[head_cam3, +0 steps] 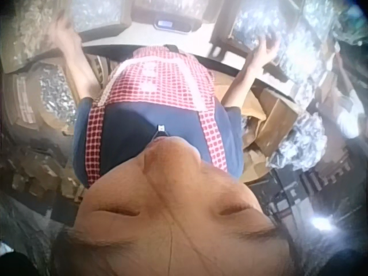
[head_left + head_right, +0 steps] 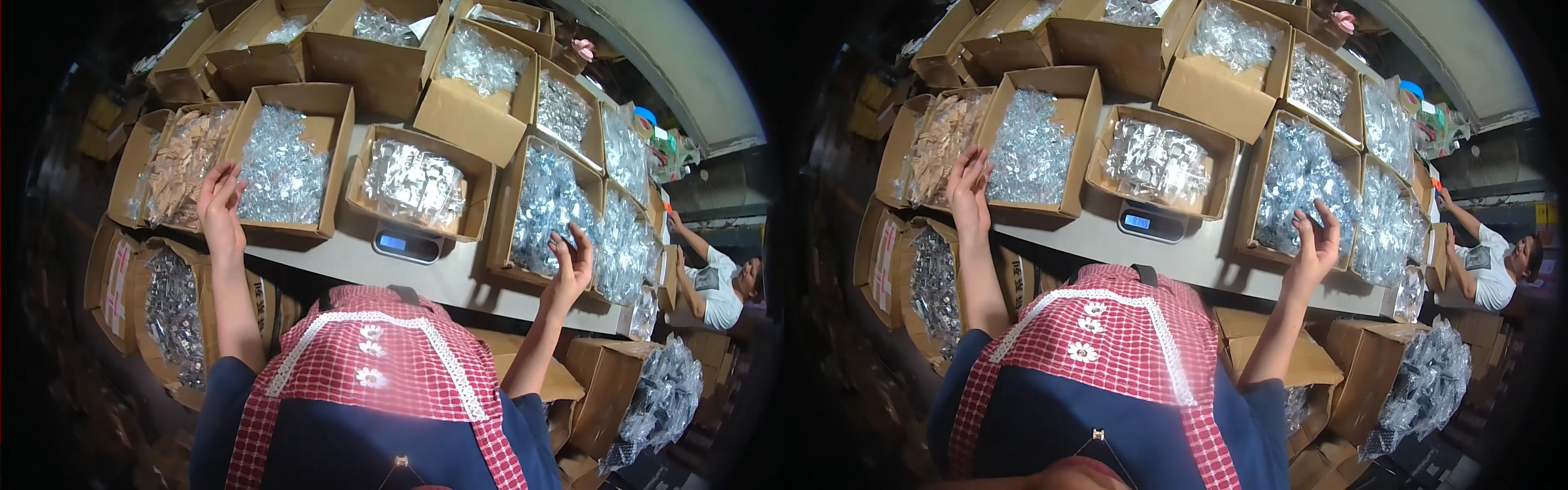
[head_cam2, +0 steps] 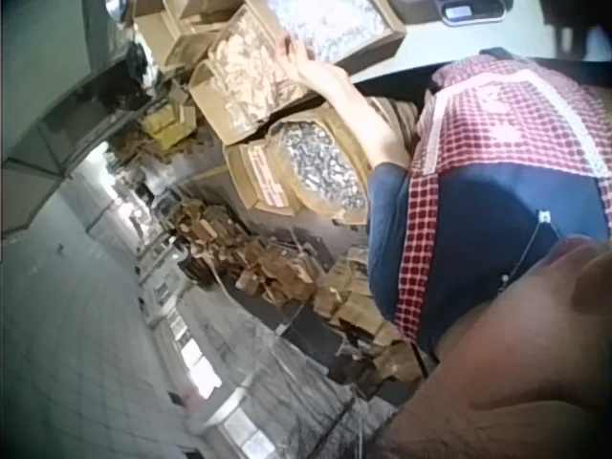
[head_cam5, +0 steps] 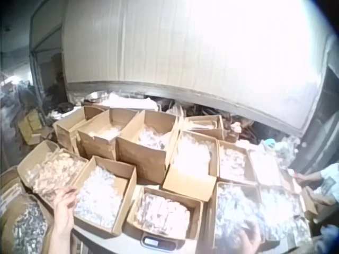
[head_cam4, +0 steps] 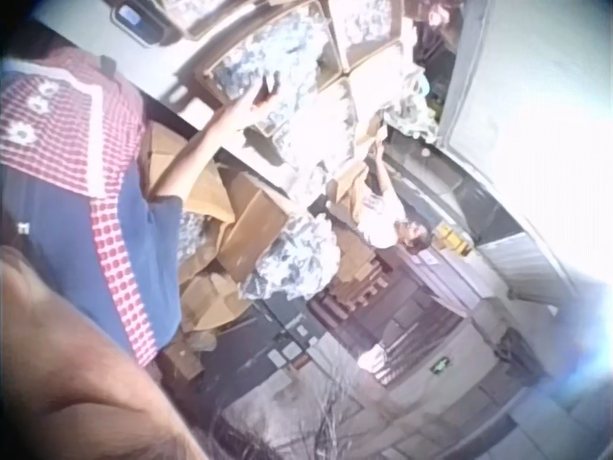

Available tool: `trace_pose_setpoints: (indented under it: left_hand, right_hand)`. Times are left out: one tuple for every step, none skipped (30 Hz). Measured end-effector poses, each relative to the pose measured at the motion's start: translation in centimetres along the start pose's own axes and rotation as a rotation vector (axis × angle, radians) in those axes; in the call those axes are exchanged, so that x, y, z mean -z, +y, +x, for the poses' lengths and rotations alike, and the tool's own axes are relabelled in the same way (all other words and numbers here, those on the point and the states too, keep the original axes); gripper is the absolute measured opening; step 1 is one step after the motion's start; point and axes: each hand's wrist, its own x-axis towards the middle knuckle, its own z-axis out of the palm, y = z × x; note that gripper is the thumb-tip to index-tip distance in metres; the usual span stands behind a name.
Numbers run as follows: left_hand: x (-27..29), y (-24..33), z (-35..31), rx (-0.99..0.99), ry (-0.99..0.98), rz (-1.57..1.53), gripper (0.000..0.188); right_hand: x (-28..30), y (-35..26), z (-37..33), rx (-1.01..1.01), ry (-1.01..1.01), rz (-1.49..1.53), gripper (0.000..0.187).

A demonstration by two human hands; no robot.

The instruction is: The person picks up metal parts from boxes on a table, places them into plastic bags, and then puts the bags into larger containers or onto a scale.

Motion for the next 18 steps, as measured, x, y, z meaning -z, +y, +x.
trace_pose_setpoints:
  left_hand:
    - [-0.6,0.3,-0.1,0.001,-0.019,0.009,0.030]
    - [-1.2,0.6,-0.1,-0.005,-0.044,0.020,0.030]
    - [-1.9,0.8,-0.1,-0.012,-0.070,0.027,0.030]
    - [-2.2,0.8,0.1,-0.020,-0.096,0.035,0.030]
    - [-2.2,0.6,0.2,-0.023,-0.124,0.062,0.032]
    - [-2.3,0.8,0.3,-0.019,-0.137,0.069,0.032]
    - [-2.5,0.9,0.3,-0.016,-0.150,0.075,0.032]
    - [-2.7,1.0,0.3,-0.012,-0.163,0.082,0.032]
    - [-2.6,1.1,0.3,-0.013,-0.172,0.088,0.032]
    - [-2.5,1.1,0.4,-0.014,-0.182,0.094,0.032]
    - [-2.4,1.1,0.5,-0.015,-0.192,0.100,0.032]
    - [-2.3,1.2,0.6,-0.009,-0.193,0.095,0.032]
    - [-2.2,1.2,0.7,-0.002,-0.195,0.091,0.032]
    - [-2.0,1.2,0.8,0.004,-0.196,0.086,0.032]
    - [-1.9,1.2,1.0,0.006,-0.199,0.088,0.032]
    - [-1.6,1.3,1.3,0.008,-0.202,0.090,0.032]
    - [-1.4,1.3,1.6,0.010,-0.205,0.092,0.033]
    - [-1.2,1.3,1.8,0.013,-0.204,0.091,0.033]
  right_hand:
    - [-0.1,-0.1,0.1,0.015,0.001,0.002,0.033]
    - [-0.3,-0.5,0.1,0.023,-0.011,-0.003,0.033]
    - [-0.6,-0.8,0.2,0.029,-0.010,0.004,0.033]
    - [-0.8,-0.8,0.2,0.035,-0.008,0.011,0.033]
    - [-0.8,-0.7,0.2,0.041,-0.015,0.020,0.033]
    - [-0.9,-0.8,0.2,0.045,-0.020,0.031,0.033]
    - [-1.1,-0.8,0.1,0.048,-0.025,0.041,0.033]
    - [-1.3,-0.9,0.0,0.051,-0.029,0.050,0.033]
    - [-1.5,-0.9,0.0,0.053,-0.037,0.065,0.033]
    - [-1.7,-1.0,-0.1,0.053,-0.039,0.070,0.033]
    - [-1.9,-1.0,-0.2,0.053,-0.041,0.075,0.033]
    - [-2.1,-1.0,-0.4,0.054,-0.042,0.080,0.033]
    - [-2.2,-1.0,-0.5,0.053,-0.043,0.087,0.033]
    - [-2.3,-0.9,-0.6,0.053,-0.045,0.094,0.034]
    - [-2.4,-0.9,-0.7,0.053,-0.046,0.100,0.034]
    - [-2.5,-0.9,-0.8,0.053,-0.045,0.098,0.034]
    - [-2.5,-0.9,-0.8,0.052,-0.044,0.096,0.034]
    - [-2.5,-0.8,-0.8,0.051,-0.043,0.093,0.033]
